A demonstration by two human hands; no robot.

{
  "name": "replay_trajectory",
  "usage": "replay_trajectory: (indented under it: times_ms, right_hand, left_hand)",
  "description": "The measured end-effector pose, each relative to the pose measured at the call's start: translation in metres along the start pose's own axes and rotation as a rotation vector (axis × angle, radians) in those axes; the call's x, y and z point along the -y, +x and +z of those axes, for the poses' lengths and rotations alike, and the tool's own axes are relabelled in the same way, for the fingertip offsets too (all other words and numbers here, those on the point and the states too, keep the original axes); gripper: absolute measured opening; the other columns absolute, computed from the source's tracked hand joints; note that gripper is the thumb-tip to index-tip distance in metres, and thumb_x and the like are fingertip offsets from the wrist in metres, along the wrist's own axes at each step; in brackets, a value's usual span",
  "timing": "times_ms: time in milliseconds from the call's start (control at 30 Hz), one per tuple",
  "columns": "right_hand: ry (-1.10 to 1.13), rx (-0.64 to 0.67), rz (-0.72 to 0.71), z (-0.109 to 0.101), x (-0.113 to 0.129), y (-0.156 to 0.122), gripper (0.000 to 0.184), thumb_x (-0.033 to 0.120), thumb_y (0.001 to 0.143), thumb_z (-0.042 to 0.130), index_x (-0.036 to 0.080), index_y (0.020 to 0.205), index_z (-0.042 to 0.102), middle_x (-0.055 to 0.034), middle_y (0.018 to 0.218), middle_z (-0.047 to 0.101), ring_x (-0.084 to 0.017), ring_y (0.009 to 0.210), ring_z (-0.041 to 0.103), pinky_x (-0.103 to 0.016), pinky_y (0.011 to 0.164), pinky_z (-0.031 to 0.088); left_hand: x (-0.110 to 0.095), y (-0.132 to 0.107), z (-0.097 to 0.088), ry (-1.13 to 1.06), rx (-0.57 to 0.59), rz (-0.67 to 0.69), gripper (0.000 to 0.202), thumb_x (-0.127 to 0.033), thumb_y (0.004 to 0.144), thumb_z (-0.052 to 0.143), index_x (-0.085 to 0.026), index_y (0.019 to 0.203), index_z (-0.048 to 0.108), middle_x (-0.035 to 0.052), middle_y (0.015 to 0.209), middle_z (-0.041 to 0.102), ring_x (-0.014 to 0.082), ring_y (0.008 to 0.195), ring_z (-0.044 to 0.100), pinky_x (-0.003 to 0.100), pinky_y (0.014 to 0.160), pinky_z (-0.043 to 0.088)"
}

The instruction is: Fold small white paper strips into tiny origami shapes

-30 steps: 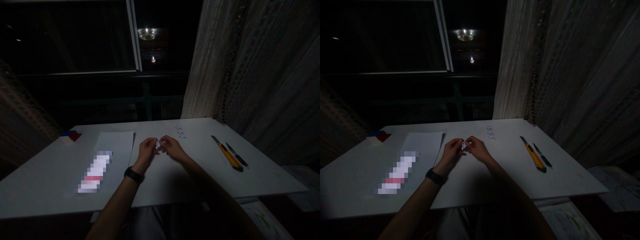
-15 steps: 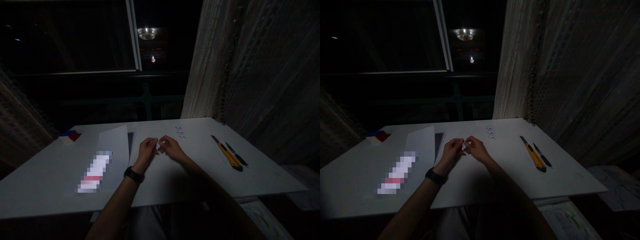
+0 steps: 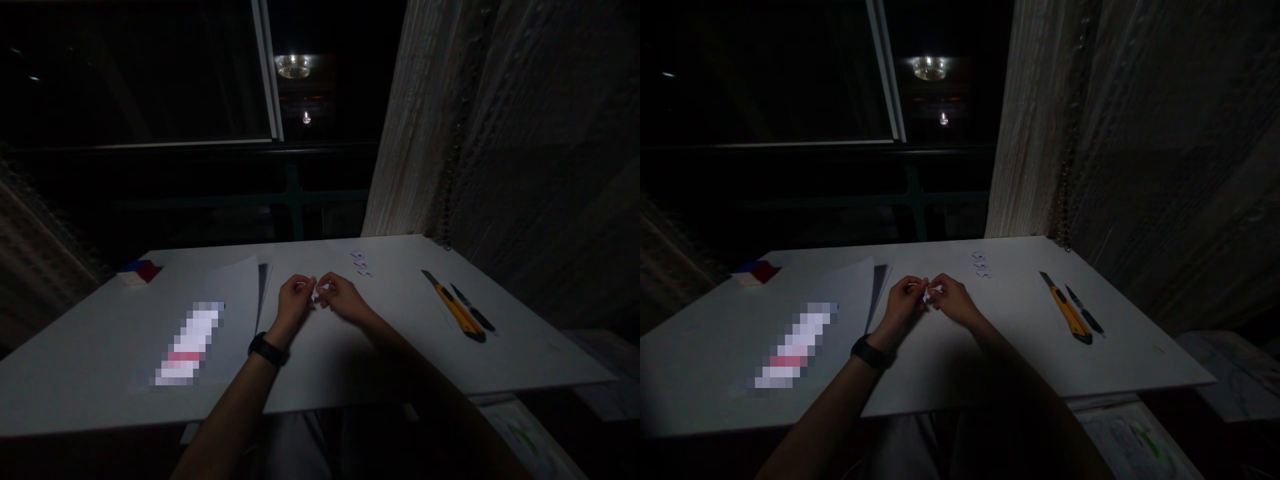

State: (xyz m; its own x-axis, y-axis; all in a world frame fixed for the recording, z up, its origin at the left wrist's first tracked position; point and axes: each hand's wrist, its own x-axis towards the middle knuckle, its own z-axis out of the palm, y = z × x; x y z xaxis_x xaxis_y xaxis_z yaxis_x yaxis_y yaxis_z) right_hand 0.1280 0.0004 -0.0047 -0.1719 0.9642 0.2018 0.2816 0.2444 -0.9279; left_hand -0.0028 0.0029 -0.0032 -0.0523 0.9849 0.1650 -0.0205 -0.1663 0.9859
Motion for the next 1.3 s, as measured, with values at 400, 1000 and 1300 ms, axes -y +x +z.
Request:
replay_trajectory:
  times_ms: [400, 1000, 1300]
  right_hand:
    - [-0.303, -0.055, -0.101, -0.0049, 0.0002, -0.0018, 0.016, 0.032, 0.074, 0.055, 0.02, 0.085, 0.056, 0.0026, 0.06, 0.055, -0.011, 0.053, 0.055, -0.021, 0.051, 0.038]
    - [-0.213, -0.034, -0.093, -0.0056, -0.0005, -0.0015, 0.019, 0.034, 0.071, 0.059, 0.02, 0.083, 0.058, 0.0028, 0.059, 0.056, -0.011, 0.051, 0.056, -0.022, 0.051, 0.04]
    - [-0.255, -0.078, -0.106, -0.0041, 0.0001, -0.0019, 0.02, 0.035, 0.071, 0.059, 0.02, 0.084, 0.059, 0.0008, 0.063, 0.06, -0.013, 0.059, 0.056, -0.024, 0.057, 0.042]
  left_hand:
    - [0.0061, 0.0027, -0.0018, 0.012, 0.004, -0.011, 0.036, -0.046, 0.059, 0.067, -0.015, 0.072, 0.054, -0.0061, 0.041, 0.048, 0.0066, 0.032, 0.041, 0.017, 0.033, 0.031]
    - [-0.001, -0.0003, -0.0002, -0.12, 0.005, -0.097, 0.034, -0.04, 0.055, 0.072, -0.014, 0.069, 0.055, -0.0053, 0.042, 0.048, 0.0058, 0.034, 0.041, 0.017, 0.033, 0.032]
    - [0.0026, 0.0014, -0.0019, -0.159, 0.005, -0.125, 0.033, -0.039, 0.055, 0.071, -0.014, 0.07, 0.057, -0.0045, 0.044, 0.049, 0.0062, 0.036, 0.042, 0.017, 0.035, 0.033]
